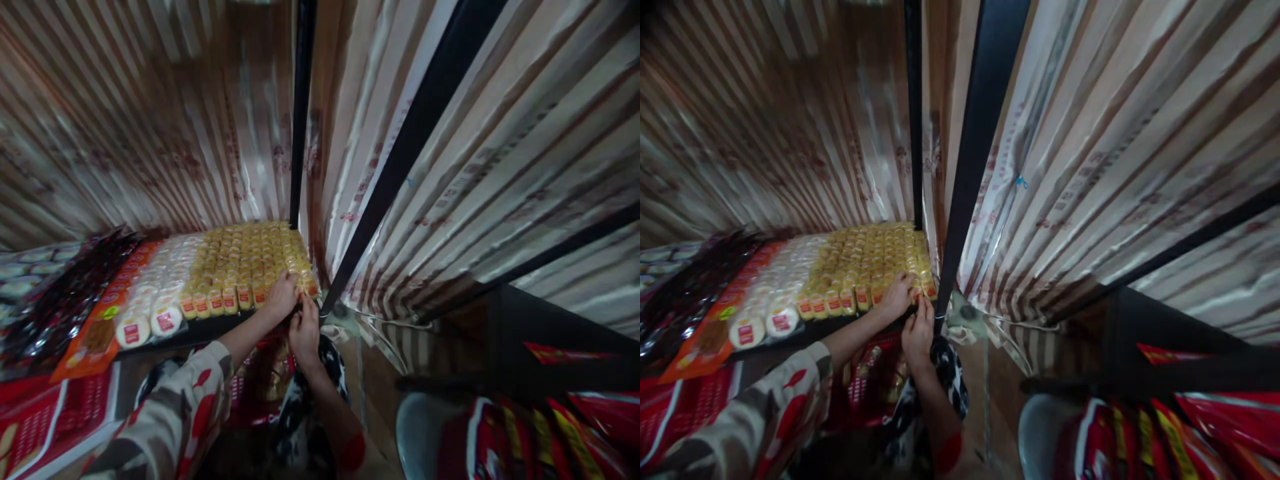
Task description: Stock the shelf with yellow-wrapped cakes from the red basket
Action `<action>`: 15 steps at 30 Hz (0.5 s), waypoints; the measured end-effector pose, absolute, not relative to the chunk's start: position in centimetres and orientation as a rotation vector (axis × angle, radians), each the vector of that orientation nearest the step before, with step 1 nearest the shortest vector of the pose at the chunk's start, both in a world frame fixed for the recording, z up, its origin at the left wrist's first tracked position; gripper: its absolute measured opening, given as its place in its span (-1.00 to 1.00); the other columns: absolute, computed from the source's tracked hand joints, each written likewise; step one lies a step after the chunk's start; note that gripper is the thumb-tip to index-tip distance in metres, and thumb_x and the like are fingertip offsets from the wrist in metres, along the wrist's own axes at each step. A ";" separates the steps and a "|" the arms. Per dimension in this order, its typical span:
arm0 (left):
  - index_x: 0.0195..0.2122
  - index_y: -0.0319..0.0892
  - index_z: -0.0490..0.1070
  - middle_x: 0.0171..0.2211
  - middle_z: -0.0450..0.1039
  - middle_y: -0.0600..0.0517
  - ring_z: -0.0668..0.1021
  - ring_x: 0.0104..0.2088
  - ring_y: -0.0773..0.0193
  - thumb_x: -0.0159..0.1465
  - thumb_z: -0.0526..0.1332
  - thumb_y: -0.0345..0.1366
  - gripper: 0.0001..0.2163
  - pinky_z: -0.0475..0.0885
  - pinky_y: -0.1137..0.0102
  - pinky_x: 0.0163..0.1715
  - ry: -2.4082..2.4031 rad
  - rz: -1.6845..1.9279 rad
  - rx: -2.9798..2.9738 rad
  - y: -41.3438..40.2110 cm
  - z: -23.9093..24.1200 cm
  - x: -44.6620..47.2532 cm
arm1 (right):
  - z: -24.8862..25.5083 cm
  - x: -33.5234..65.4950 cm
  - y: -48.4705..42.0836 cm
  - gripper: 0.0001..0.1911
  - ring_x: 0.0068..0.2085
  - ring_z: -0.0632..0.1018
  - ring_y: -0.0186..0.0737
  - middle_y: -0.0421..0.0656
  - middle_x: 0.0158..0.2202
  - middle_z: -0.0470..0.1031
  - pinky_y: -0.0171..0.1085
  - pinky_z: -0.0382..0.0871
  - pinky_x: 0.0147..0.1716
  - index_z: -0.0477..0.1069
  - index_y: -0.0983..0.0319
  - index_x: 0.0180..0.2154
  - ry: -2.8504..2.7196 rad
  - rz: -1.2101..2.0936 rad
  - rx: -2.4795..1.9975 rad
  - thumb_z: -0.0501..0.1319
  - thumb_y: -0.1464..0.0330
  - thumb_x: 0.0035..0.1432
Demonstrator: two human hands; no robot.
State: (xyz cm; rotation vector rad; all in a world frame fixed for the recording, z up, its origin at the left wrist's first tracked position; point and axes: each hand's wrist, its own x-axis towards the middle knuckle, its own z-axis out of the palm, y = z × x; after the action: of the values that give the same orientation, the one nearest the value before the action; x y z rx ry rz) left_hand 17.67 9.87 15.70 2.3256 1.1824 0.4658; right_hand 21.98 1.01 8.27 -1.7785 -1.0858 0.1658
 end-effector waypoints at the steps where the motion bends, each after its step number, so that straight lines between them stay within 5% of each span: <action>1: -0.05 -0.20 0.34 -0.06 0.27 -0.12 0.43 -0.13 0.18 0.23 0.06 -0.40 -0.73 0.34 0.34 -0.10 1.184 0.475 2.326 9.9 15.6 17.7 | 8.2 22.0 1.0 -0.42 0.18 0.22 -0.11 0.07 0.14 0.18 -0.08 0.19 0.13 0.14 0.35 0.17 -1.089 0.170 -1.770 -0.07 0.50 0.07; 15: 0.01 -0.16 0.23 -0.03 0.18 -0.09 0.44 -0.20 0.26 0.28 -0.01 -0.39 -0.73 0.39 0.38 -0.21 1.270 0.546 2.388 8.4 14.7 17.1 | 7.5 21.6 1.0 -0.34 0.25 0.06 -0.08 0.01 0.24 0.07 0.05 0.09 0.16 0.03 0.29 0.23 -1.276 -0.013 -1.775 -0.08 0.58 0.05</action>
State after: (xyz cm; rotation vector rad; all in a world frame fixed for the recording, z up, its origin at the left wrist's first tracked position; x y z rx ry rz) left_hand 17.14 8.44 14.70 2.3885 1.2696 0.5459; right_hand 21.63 0.96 7.51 -1.7751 -1.2759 -0.0129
